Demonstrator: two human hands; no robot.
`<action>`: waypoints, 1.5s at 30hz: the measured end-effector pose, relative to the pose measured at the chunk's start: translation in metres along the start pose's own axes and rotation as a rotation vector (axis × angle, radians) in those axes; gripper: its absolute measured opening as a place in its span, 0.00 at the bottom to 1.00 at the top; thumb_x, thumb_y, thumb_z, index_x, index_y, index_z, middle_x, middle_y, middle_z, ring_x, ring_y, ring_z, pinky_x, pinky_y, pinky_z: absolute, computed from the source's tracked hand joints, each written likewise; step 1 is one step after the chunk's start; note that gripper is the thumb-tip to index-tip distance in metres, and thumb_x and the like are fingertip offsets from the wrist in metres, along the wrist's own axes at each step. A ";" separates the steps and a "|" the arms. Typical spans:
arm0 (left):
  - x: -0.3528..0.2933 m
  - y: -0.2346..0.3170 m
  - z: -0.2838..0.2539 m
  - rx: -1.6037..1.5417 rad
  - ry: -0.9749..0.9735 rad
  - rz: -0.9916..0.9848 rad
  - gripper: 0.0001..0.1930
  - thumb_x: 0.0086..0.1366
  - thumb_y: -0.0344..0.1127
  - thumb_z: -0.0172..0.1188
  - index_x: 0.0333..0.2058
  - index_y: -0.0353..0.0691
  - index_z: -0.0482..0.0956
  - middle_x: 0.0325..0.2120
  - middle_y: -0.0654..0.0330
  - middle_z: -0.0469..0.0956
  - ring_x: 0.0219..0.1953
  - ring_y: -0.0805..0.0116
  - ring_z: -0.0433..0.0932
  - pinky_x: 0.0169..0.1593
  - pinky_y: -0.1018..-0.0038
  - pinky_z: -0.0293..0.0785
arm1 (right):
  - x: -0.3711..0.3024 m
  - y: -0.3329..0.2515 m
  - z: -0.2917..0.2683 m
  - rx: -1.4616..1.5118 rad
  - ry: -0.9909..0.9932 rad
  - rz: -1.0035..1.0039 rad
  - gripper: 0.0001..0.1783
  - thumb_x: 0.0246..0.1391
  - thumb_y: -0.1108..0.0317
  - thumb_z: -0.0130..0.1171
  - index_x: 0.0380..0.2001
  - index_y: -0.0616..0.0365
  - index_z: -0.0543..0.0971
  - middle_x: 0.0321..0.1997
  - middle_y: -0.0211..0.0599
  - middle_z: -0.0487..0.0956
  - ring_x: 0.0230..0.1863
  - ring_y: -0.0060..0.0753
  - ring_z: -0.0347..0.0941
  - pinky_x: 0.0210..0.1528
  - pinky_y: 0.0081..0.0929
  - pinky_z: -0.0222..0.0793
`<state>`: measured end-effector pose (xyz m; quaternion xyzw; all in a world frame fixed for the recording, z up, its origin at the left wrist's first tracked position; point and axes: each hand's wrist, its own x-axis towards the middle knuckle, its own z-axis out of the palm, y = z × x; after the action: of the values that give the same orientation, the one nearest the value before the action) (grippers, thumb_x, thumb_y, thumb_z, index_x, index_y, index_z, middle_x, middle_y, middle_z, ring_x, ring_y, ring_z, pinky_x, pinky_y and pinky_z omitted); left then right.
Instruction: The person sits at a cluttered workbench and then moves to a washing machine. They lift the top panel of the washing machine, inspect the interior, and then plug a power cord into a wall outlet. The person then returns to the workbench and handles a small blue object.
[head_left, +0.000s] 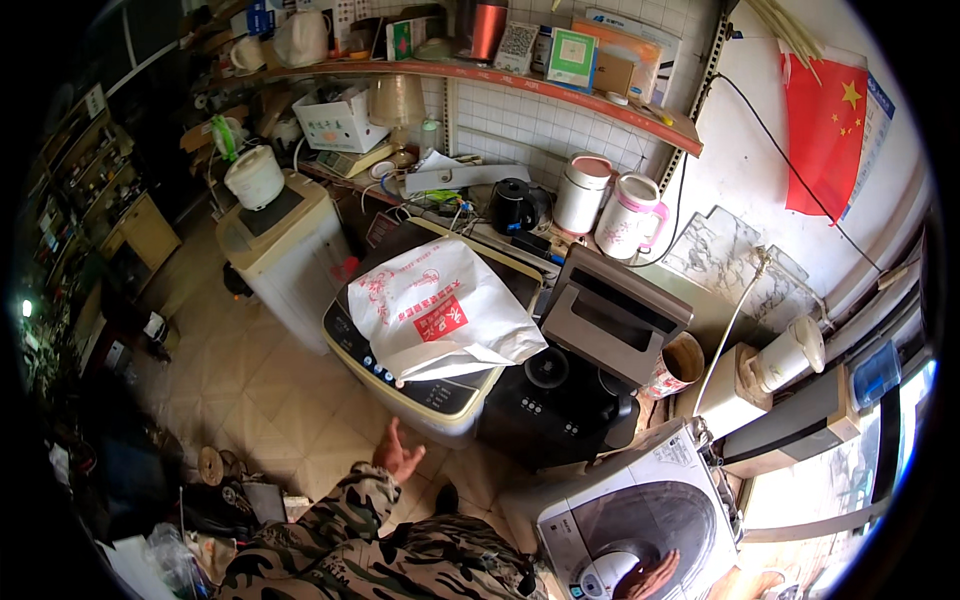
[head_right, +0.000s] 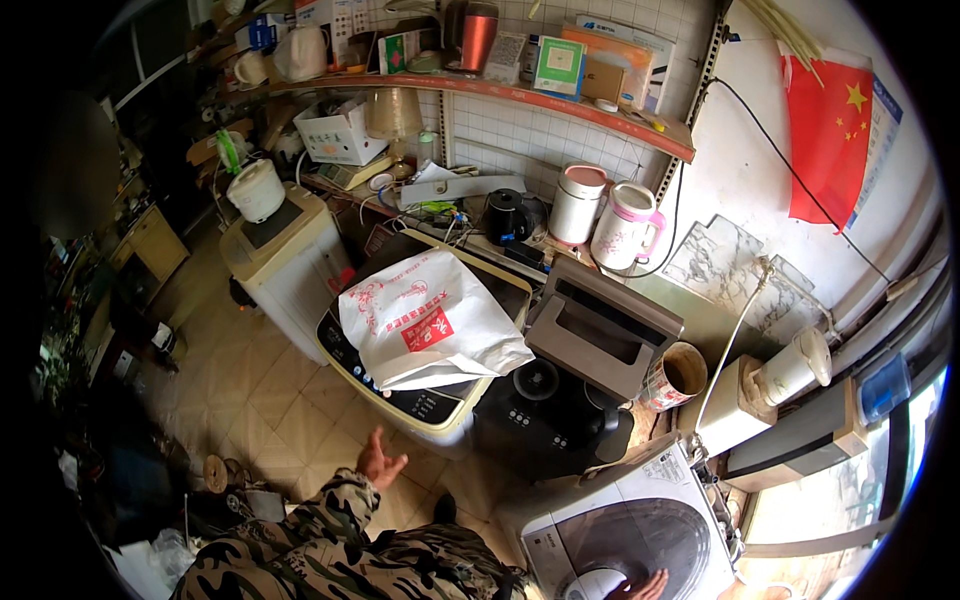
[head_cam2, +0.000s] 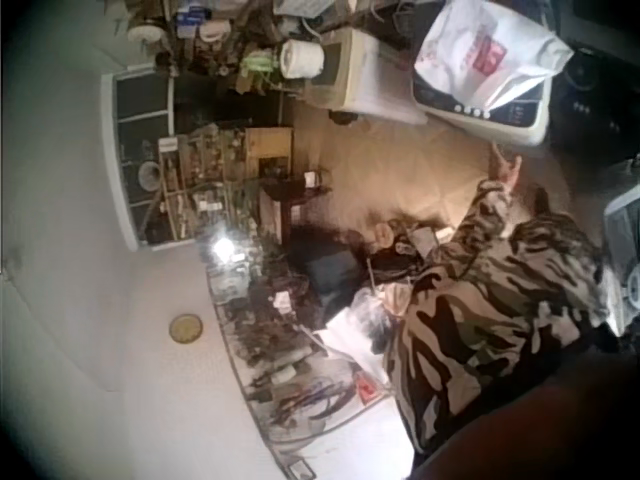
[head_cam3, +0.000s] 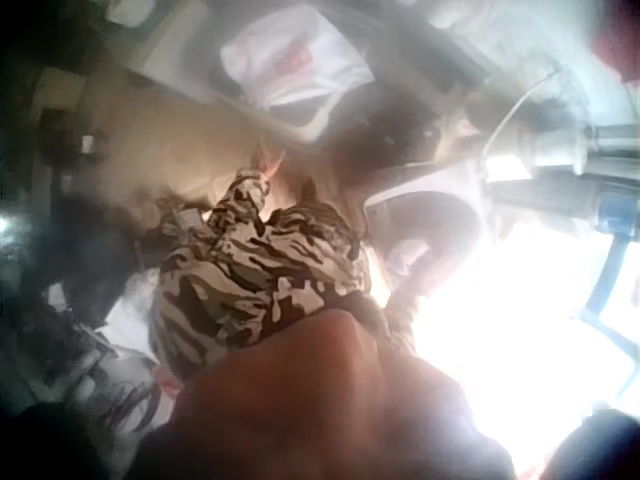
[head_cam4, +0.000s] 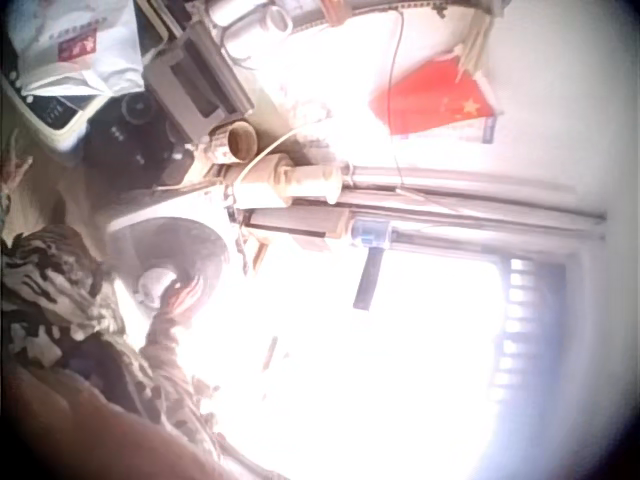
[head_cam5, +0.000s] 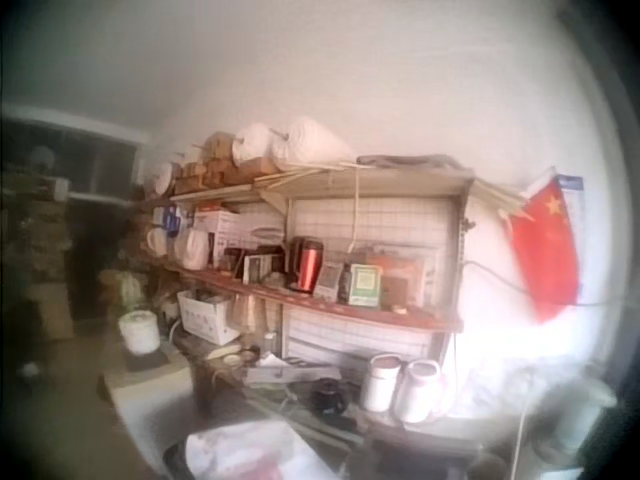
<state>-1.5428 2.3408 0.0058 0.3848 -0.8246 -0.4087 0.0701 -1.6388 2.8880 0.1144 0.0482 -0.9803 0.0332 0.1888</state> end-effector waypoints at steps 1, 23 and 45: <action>0.021 0.000 -0.009 -0.018 0.074 0.048 0.50 0.59 0.41 0.72 0.71 0.39 0.46 0.53 0.46 0.71 0.38 0.60 0.81 0.41 0.67 0.81 | -0.007 -0.019 0.012 0.049 -0.032 0.049 0.26 0.63 0.61 0.55 0.60 0.65 0.72 0.63 0.57 0.72 0.68 0.59 0.64 0.71 0.48 0.58; 0.149 0.011 -0.014 0.161 0.072 0.551 0.30 0.60 0.34 0.66 0.60 0.35 0.68 0.52 0.40 0.70 0.55 0.37 0.69 0.59 0.51 0.67 | -0.097 -0.108 0.050 0.238 -0.231 0.428 0.31 0.54 0.73 0.61 0.61 0.67 0.67 0.65 0.57 0.69 0.67 0.63 0.62 0.69 0.51 0.56; 0.210 0.021 -0.186 0.073 0.452 0.241 0.36 0.55 0.24 0.66 0.63 0.34 0.63 0.54 0.48 0.68 0.46 0.55 0.74 0.49 0.63 0.75 | 0.175 -0.397 0.083 0.876 -0.137 -0.585 0.29 0.49 0.67 0.66 0.54 0.68 0.74 0.59 0.55 0.74 0.62 0.62 0.69 0.64 0.52 0.64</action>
<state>-1.6210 2.0879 0.1013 0.3677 -0.8420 -0.2710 0.2869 -1.7884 2.4728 0.1212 0.3960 -0.8301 0.3825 0.0881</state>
